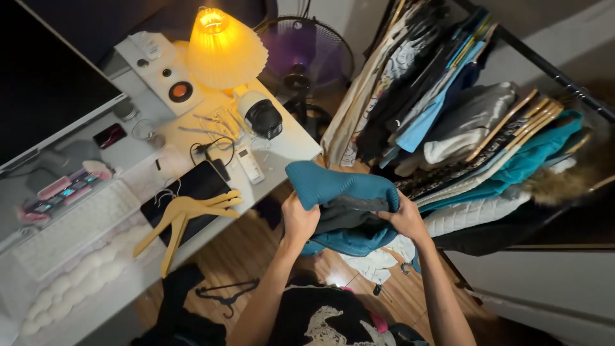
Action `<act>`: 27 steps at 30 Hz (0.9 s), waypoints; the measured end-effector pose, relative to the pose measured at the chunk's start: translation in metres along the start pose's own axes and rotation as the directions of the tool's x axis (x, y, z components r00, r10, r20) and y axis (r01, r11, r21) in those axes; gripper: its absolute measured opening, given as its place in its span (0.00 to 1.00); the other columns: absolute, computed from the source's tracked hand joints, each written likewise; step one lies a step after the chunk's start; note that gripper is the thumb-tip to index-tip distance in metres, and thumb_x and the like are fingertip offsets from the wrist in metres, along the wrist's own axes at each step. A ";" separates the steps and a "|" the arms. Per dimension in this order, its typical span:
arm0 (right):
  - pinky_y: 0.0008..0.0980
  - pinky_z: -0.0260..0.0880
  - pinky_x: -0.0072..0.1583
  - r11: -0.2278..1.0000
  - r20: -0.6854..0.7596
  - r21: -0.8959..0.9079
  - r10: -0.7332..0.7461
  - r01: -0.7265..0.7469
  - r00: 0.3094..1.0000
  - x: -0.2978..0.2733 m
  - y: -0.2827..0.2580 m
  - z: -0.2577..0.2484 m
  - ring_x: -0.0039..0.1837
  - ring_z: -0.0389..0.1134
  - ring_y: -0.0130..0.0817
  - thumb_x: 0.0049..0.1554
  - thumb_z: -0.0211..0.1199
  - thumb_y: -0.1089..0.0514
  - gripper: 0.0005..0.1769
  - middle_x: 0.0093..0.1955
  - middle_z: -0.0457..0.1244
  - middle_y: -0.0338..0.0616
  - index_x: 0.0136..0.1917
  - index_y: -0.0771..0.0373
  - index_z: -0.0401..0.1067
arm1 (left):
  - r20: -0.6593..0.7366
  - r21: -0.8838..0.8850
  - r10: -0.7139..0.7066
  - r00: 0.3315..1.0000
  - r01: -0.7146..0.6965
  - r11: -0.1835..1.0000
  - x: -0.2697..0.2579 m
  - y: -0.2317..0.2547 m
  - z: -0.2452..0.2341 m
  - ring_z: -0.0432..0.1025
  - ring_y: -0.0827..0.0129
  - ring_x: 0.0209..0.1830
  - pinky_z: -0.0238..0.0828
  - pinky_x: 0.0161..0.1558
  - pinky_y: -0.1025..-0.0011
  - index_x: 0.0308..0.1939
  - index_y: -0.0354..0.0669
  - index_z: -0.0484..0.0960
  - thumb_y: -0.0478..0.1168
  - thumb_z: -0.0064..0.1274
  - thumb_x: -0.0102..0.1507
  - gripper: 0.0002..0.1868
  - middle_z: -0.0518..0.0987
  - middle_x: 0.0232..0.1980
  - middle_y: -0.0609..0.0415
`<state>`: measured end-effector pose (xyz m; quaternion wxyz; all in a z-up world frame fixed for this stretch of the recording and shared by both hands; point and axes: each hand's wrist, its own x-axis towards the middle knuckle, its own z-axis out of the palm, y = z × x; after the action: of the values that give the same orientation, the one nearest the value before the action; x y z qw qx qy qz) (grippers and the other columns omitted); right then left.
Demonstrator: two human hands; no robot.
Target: The person is picking up various items of clothing, placing them on hangers, and hanging them on a garment rack.
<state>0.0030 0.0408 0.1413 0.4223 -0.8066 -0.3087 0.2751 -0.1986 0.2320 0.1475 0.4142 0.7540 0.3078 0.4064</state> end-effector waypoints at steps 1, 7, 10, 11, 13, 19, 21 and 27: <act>0.35 0.72 0.56 0.999 -0.003 0.037 -0.034 0.034 0.999 -0.001 0.005 0.004 0.52 0.73 0.31 0.45 0.71 0.68 0.32 0.50 0.73 0.46 0.64 0.63 0.70 | -0.018 -0.054 0.026 0.999 -0.027 0.998 0.001 0.002 -0.002 0.76 0.39 0.42 0.75 0.42 0.55 0.40 0.35 0.82 0.28 0.54 0.54 0.11 0.81 0.40 0.36; 0.35 0.73 0.55 1.000 -0.017 0.024 0.005 -0.005 1.000 0.009 0.003 0.019 0.52 0.74 0.32 0.49 0.68 0.68 0.29 0.50 0.73 0.45 0.65 0.61 0.69 | -0.006 0.042 -0.063 0.998 0.063 0.997 -0.003 0.000 -0.007 0.76 0.38 0.44 0.75 0.44 0.54 0.39 0.33 0.81 0.28 0.56 0.51 0.12 0.81 0.41 0.36; 0.37 0.71 0.53 0.989 0.001 -0.113 -0.093 0.093 0.996 0.024 0.014 0.022 0.50 0.72 0.35 0.45 0.73 0.68 0.28 0.48 0.71 0.47 0.60 0.63 0.72 | -0.015 0.139 -0.044 0.999 0.045 0.989 -0.010 -0.007 -0.017 0.75 0.37 0.45 0.73 0.46 0.52 0.44 0.33 0.82 0.28 0.54 0.52 0.16 0.80 0.46 0.35; 0.37 0.71 0.53 0.988 0.028 -0.114 -0.104 0.106 0.994 0.028 0.012 0.023 0.50 0.72 0.35 0.45 0.73 0.68 0.28 0.48 0.71 0.47 0.60 0.63 0.72 | -0.039 0.151 -0.056 0.998 0.062 0.987 -0.013 -0.012 -0.020 0.75 0.37 0.45 0.73 0.46 0.52 0.44 0.33 0.82 0.28 0.54 0.52 0.16 0.80 0.46 0.35; 0.37 0.72 0.50 0.978 0.064 -0.204 -0.031 0.043 0.997 0.035 0.006 0.028 0.44 0.73 0.37 0.47 0.75 0.63 0.22 0.42 0.71 0.48 0.55 0.62 0.75 | -0.052 0.187 -0.003 0.999 0.013 0.982 -0.020 -0.023 -0.029 0.74 0.40 0.51 0.73 0.51 0.53 0.48 0.34 0.82 0.27 0.51 0.56 0.16 0.79 0.54 0.37; 0.35 0.72 0.47 0.959 0.159 -0.241 -0.116 0.152 0.980 0.070 0.006 0.073 0.42 0.74 0.38 0.49 0.73 0.61 0.19 0.40 0.71 0.52 0.54 0.63 0.74 | -0.075 0.316 -0.176 0.982 0.190 0.929 -0.044 -0.044 -0.077 0.72 0.41 0.55 0.70 0.53 0.54 0.49 0.34 0.81 0.27 0.51 0.53 0.19 0.78 0.56 0.40; 0.37 0.73 0.48 0.944 0.194 -0.267 -0.144 0.194 0.970 0.086 0.004 0.091 0.43 0.75 0.41 0.49 0.71 0.62 0.20 0.41 0.71 0.53 0.56 0.63 0.74 | -0.131 0.385 -0.156 0.979 0.195 0.902 -0.055 -0.058 -0.089 0.72 0.38 0.55 0.70 0.53 0.53 0.50 0.33 0.81 0.28 0.52 0.53 0.21 0.77 0.57 0.37; 0.40 0.73 0.51 0.890 0.248 -0.284 -0.291 0.357 0.924 0.097 -0.020 0.122 0.47 0.75 0.49 0.41 0.72 0.64 0.30 0.44 0.70 0.57 0.60 0.63 0.73 | -0.215 0.292 -0.376 0.901 0.426 0.856 -0.061 -0.075 -0.121 0.74 0.37 0.47 0.73 0.50 0.52 0.43 0.33 0.83 0.30 0.54 0.51 0.16 0.77 0.52 0.33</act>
<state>-0.0241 0.1829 0.0806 0.2911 -0.7701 -0.5209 0.2253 -0.3428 0.2633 0.1001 0.3324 0.6990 0.5527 0.3089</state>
